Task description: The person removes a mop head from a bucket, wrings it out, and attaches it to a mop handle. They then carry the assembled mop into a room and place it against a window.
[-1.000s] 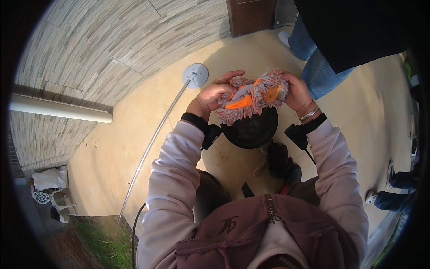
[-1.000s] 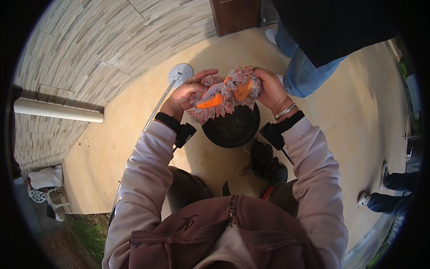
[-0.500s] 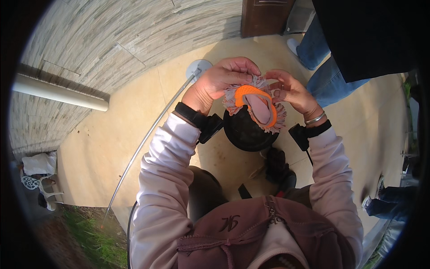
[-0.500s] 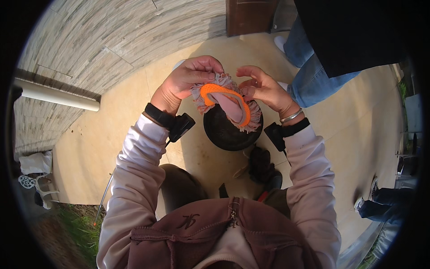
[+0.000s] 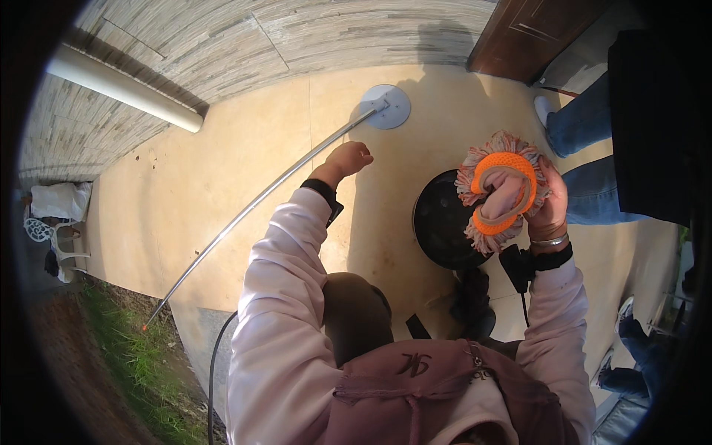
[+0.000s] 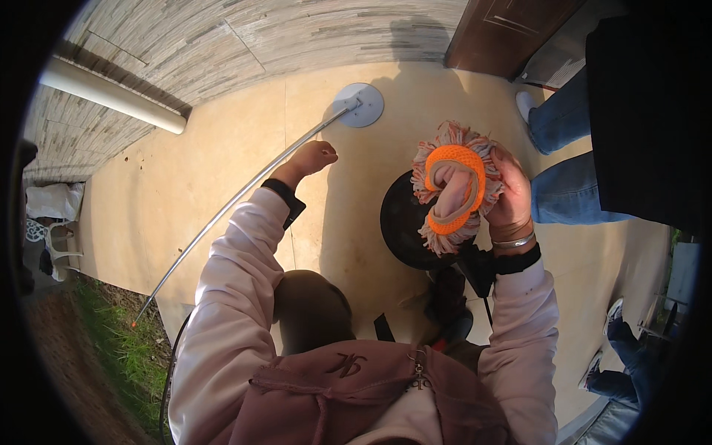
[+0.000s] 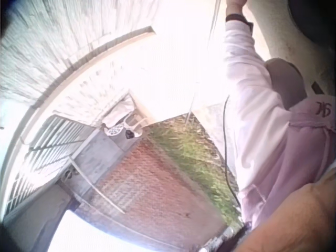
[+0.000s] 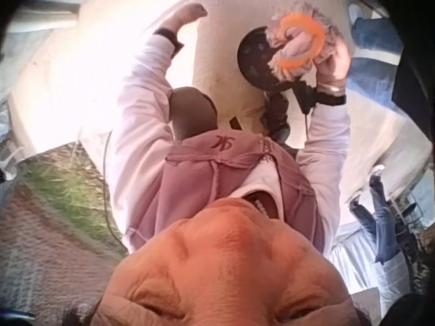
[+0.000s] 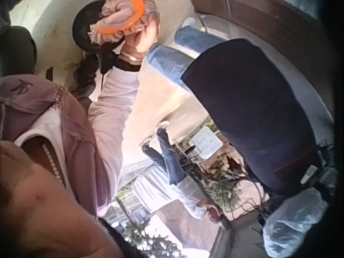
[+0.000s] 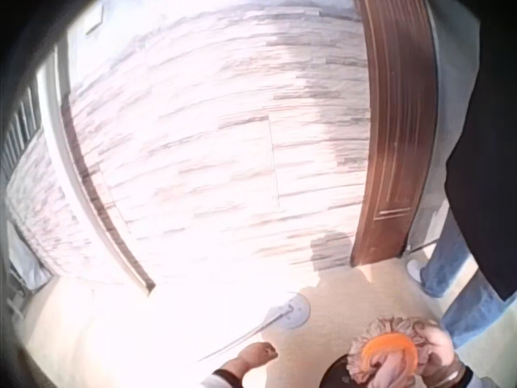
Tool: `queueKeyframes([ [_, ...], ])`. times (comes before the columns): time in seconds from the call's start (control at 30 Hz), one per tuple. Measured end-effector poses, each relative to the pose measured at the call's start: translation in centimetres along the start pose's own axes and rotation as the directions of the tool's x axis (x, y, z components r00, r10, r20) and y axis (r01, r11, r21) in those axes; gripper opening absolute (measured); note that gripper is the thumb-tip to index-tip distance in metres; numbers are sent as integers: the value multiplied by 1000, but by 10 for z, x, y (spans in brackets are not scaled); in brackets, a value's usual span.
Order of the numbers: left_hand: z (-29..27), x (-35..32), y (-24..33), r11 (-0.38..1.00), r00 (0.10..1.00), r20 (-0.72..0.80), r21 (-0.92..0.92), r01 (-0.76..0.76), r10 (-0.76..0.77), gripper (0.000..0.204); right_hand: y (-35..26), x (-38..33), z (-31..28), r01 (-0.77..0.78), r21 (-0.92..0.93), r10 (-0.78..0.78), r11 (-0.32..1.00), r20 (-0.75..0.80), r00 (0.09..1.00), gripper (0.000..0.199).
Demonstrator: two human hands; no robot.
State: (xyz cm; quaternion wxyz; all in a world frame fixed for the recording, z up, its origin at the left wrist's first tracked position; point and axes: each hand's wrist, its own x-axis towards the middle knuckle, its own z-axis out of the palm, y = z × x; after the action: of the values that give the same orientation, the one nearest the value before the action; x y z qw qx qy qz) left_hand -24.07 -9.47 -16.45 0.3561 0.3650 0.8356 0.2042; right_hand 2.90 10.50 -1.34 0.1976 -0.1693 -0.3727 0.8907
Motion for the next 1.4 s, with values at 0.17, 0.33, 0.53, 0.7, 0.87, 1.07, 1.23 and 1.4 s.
queueKeyframes([
  [0.17,13,39,-81,882,861,-319,129,453,-395,32,4,-3,-19,-32,-187,-28,982,-309,951,27],
  [0.33,24,82,-88,874,859,-317,148,464,-402,34,3,-22,-15,11,-243,-39,970,-110,993,33],
  [0.53,36,100,-84,847,830,-321,130,515,-455,32,2,-34,-11,4,-157,-39,988,-219,975,38],
  [0.7,-2,69,-63,958,801,-595,263,116,67,27,1,-26,-11,-72,79,85,994,-175,981,35],
  [0.87,-71,16,-27,986,886,-461,164,41,40,50,7,-5,-5,-16,-223,-20,975,-159,987,37],
  [1.07,-128,-54,22,980,954,-251,-152,127,-163,76,-17,33,8,-45,-357,-7,933,-143,990,38],
  [1.23,-145,-125,61,916,994,-71,-398,50,-85,68,-34,43,40,38,-375,-55,926,-35,998,34],
  [1.4,-152,-205,101,916,996,29,-390,93,-89,69,-67,21,102,46,-361,-26,932,60,998,34],
])
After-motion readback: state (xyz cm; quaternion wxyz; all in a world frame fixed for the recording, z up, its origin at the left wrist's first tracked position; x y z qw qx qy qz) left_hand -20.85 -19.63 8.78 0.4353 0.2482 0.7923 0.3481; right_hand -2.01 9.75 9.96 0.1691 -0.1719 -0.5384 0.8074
